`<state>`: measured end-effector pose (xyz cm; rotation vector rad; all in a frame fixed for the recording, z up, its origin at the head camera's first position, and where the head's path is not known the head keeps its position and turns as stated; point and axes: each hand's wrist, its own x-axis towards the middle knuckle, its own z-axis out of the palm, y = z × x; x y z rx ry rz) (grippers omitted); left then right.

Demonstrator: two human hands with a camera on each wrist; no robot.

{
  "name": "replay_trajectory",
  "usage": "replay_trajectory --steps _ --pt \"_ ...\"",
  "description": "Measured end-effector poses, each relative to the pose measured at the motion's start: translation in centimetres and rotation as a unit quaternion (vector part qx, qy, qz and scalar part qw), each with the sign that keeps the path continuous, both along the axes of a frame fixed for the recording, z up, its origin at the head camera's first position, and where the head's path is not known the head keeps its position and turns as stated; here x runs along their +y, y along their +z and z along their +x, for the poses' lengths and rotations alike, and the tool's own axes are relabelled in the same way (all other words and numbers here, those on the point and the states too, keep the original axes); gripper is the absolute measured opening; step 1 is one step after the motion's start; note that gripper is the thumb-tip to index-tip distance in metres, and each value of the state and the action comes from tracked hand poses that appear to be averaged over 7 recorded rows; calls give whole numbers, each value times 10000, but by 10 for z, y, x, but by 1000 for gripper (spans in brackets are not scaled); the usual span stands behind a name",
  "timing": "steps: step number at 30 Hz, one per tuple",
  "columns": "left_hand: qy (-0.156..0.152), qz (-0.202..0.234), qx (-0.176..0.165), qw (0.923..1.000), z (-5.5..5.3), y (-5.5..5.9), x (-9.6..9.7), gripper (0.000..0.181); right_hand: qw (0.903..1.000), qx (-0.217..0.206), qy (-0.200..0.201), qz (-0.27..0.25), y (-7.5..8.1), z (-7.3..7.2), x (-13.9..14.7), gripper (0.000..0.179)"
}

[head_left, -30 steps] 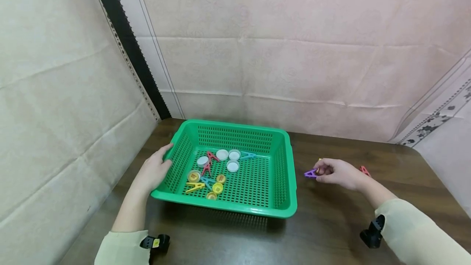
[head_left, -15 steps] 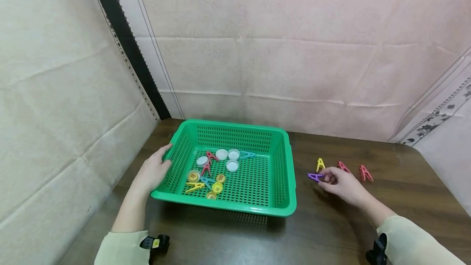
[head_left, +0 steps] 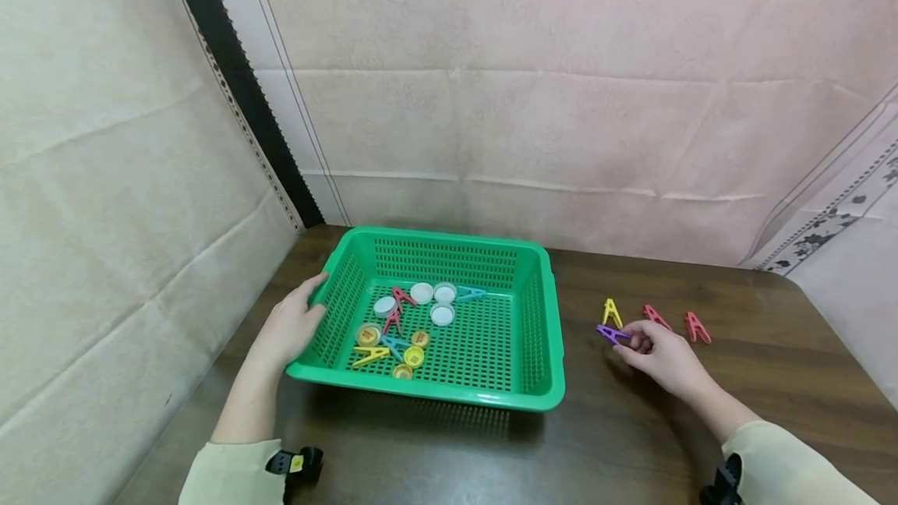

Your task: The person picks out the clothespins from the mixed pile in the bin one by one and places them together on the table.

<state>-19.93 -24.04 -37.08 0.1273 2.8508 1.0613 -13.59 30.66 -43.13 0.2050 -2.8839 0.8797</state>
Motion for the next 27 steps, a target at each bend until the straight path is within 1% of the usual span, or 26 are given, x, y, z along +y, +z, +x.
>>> replay_trajectory --steps 3,7,10,17,21,27 --pt "-12 15 -4 10000 0 1 0 56 9997 117 -190 88 -3 3 2 28" --pt "-12 42 -54 10000 0 2 0 56 9990 211 -345 193 -7 7 4 30" --pt "-7 51 -65 10000 0 2 0 56 9984 267 -432 249 -11 9 4 30" --pt "-10 24 -36 10000 0 0 1 56 9960 603 -603 252 -21 16 -1 27" --pt "-19 6 -60 10000 -1 0 1 56 9946 674 -739 269 -23 19 -5 27" --pt "0 -34 -67 10000 -1 1 0 56 9935 610 -909 305 -26 22 -6 30"
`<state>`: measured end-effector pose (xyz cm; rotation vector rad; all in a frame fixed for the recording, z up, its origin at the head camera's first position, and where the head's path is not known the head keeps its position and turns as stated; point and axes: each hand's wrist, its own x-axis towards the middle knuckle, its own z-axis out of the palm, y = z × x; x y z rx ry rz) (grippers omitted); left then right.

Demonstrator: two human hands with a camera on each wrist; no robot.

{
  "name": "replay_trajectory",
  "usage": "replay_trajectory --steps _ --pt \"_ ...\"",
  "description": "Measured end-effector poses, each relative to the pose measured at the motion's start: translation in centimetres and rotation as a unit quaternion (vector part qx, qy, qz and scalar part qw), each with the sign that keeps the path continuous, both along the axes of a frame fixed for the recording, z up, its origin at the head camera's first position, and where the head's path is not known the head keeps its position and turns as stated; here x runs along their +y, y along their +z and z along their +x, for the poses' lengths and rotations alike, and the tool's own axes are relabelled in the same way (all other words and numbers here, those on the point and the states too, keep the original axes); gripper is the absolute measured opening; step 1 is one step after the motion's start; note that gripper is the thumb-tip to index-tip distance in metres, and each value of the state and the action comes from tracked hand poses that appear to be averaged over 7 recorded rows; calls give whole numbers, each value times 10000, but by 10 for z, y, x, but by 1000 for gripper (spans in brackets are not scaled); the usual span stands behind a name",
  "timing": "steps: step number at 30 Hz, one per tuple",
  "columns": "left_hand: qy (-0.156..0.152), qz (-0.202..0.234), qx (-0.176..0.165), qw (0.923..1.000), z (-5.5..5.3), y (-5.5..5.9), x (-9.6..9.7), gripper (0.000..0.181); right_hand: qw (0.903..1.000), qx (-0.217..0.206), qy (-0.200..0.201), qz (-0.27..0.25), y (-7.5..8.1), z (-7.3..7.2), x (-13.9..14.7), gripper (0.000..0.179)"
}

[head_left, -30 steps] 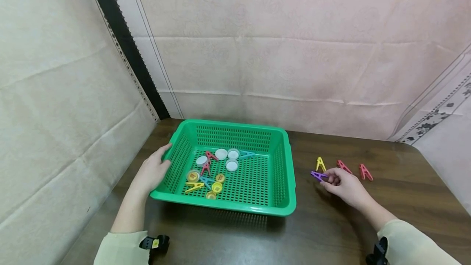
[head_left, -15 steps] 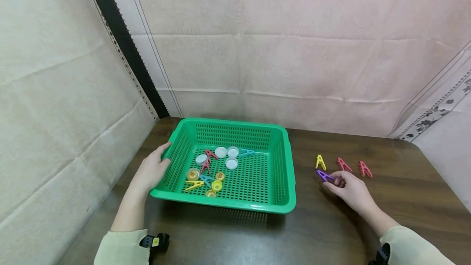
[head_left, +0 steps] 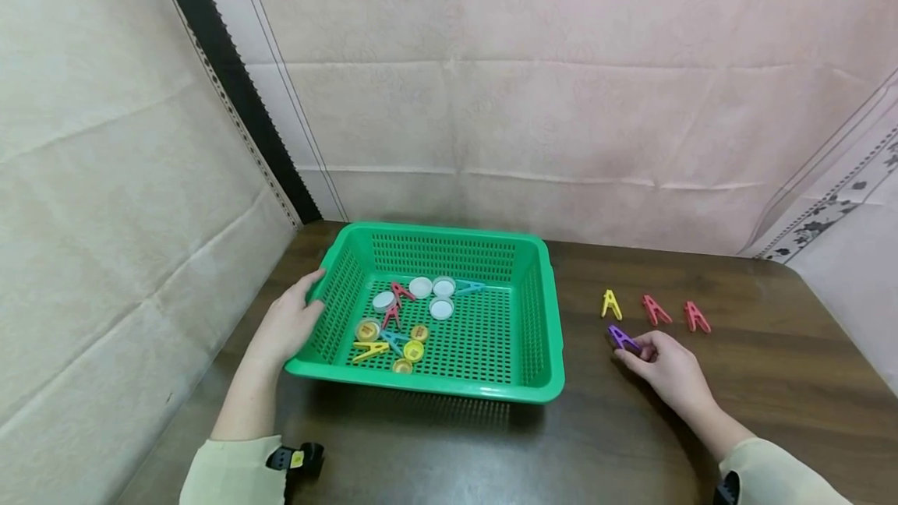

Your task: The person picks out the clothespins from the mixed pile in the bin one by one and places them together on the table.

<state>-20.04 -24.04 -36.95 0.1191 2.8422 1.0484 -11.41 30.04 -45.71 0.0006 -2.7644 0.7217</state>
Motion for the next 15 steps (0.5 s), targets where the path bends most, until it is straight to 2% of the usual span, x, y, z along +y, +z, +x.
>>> replay_trajectory --steps 7,15 --pt "15 -16 21 10000 1 3 -1 56 9984 -314 -429 194 4 0 -4 41" --pt "77 21 -99 9999 1 2 1 56 9967 -498 -609 215 -2 4 -8 48"
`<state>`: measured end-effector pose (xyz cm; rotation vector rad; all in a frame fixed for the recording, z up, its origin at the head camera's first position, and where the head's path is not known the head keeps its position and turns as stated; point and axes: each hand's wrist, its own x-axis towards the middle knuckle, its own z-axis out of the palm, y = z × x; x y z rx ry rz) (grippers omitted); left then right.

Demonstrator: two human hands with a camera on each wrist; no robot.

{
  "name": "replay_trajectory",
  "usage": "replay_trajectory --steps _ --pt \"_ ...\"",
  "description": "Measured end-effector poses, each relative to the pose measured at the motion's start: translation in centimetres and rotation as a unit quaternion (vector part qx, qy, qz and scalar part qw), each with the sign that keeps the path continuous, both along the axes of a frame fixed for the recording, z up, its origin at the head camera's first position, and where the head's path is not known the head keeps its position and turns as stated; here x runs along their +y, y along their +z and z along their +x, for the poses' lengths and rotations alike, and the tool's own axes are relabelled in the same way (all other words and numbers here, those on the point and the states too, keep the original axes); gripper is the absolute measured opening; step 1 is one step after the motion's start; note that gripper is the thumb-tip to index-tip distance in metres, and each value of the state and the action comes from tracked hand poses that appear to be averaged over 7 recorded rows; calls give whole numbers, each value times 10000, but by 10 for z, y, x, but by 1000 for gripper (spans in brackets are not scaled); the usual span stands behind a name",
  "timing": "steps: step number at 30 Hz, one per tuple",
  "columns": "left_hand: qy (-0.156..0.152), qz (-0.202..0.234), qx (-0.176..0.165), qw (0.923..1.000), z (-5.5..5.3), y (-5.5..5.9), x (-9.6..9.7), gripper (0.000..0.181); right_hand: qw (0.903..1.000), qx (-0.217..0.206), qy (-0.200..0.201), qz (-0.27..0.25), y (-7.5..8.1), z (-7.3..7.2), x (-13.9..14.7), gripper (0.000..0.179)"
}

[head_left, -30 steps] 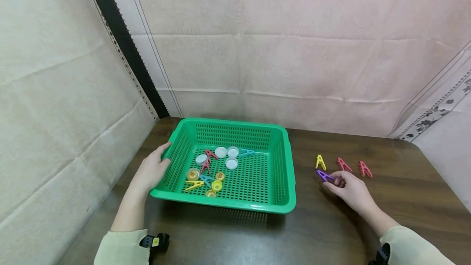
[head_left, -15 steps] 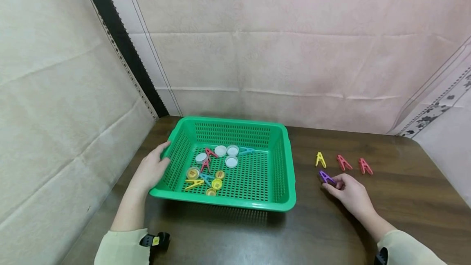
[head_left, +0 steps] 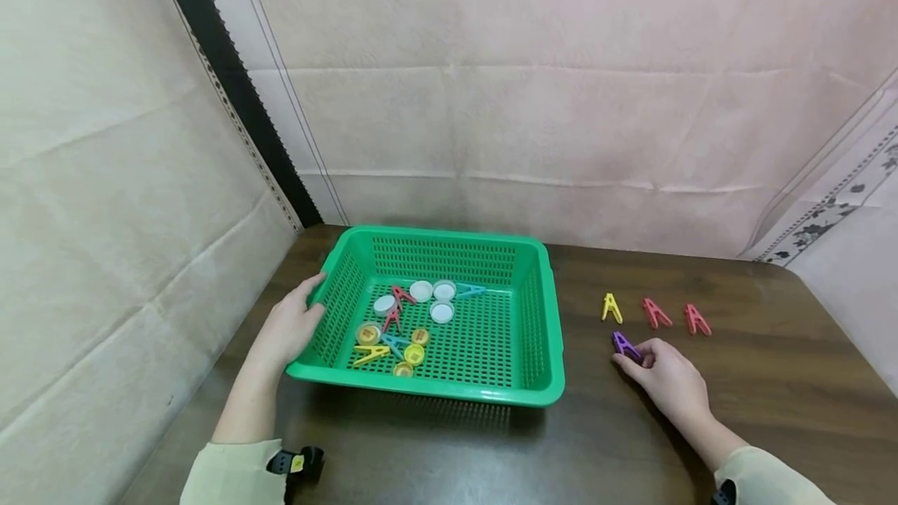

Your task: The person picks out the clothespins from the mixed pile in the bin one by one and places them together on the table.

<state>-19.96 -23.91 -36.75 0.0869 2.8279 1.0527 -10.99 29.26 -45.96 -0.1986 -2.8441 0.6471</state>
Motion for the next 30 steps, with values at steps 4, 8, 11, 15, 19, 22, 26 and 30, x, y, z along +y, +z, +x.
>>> replay_trajectory --steps 4,8,11,15,19,22,26,30 --pt "3 20 8 10000 0 -1 0 56 9999 -108 -72 65 -1 -1 -1 51" --pt "-21 19 53 10000 -1 -1 0 56 9996 -234 -122 131 -1 -1 -3 55" --pt "-16 11 65 10000 0 -1 0 56 9994 -282 -122 165 0 -1 -4 57" --pt "-10 7 35 10000 0 0 0 56 9990 -351 -146 221 -1 -1 -5 60" --pt "-3 2 30 10000 1 0 1 56 9990 -342 -178 246 -2 -2 -6 60" --pt "6 -2 16 10000 1 0 0 56 9990 -321 -190 253 -3 -3 -7 60" --pt "9 -4 2 10000 1 0 0 56 9989 -339 -197 270 -3 -4 -7 60" --pt "10 1 -5 10000 1 0 1 56 9986 -373 -191 315 -2 -3 -7 60"
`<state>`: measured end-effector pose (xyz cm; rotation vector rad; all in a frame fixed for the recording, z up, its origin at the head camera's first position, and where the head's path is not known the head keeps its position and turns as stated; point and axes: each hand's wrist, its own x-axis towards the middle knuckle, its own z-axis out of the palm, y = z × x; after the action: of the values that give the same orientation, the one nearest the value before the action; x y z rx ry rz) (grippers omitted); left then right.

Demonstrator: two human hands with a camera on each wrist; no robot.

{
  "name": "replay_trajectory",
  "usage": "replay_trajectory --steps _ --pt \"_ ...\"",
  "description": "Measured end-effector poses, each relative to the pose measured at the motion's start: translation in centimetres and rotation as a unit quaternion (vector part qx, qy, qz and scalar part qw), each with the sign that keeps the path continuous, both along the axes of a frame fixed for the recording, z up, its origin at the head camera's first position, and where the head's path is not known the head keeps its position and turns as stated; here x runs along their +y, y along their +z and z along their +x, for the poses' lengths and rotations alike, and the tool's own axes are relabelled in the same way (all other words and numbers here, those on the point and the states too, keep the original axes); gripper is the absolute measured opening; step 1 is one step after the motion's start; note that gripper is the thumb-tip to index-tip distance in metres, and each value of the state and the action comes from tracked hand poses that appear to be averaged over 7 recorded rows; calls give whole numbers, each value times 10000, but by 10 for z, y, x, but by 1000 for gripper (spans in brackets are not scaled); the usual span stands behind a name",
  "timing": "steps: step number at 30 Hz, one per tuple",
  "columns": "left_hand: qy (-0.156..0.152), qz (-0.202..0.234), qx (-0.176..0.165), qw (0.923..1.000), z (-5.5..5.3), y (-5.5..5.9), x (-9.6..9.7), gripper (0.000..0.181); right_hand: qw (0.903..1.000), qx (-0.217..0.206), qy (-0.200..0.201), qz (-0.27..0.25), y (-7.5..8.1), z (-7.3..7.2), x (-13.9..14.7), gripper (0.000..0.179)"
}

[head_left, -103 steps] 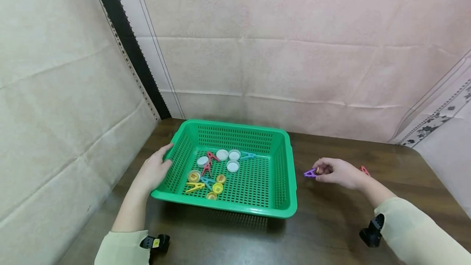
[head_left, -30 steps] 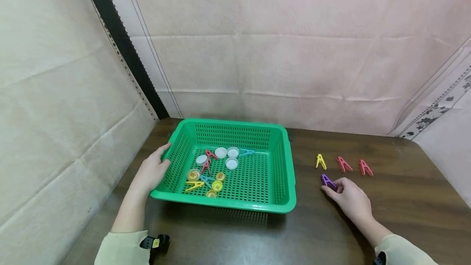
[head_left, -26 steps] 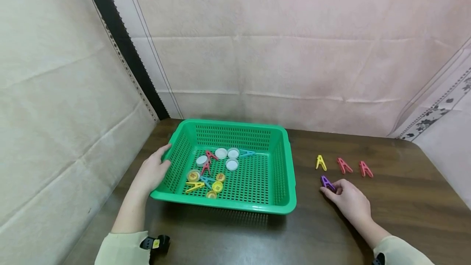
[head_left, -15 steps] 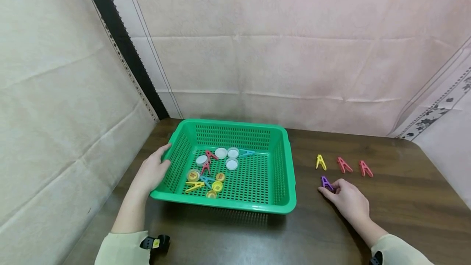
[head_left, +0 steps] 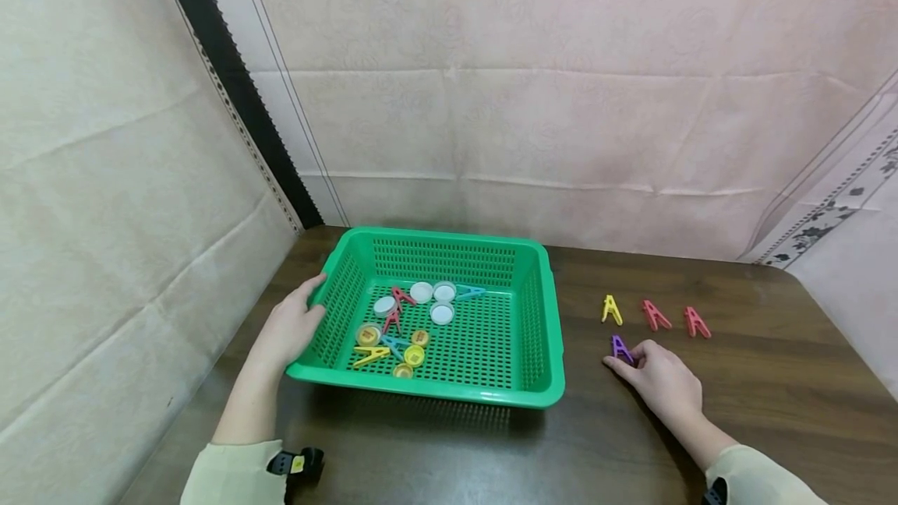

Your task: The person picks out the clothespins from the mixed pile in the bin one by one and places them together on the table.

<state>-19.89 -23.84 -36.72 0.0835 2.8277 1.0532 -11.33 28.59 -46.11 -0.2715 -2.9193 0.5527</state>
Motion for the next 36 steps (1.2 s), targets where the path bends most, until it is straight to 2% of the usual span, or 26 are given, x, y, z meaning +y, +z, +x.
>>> replay_trajectory --steps 8,19,25,30,36 --pt "13 24 1 10000 0 0 0 56 10000 -39 -1 2 -1 0 0 65" --pt "-36 17 3 10000 -1 -2 -1 56 9992 -183 -119 -340 3 0 3 68" --pt "-99 -26 63 9999 -2 -3 -1 56 9989 -109 -168 -428 10 -1 9 66" --pt "-114 9 70 9999 -1 -3 -1 56 9989 -112 -201 -402 22 -9 13 67" --pt "-115 11 74 9999 -1 -2 -1 56 9986 128 4 -508 36 -18 11 68"
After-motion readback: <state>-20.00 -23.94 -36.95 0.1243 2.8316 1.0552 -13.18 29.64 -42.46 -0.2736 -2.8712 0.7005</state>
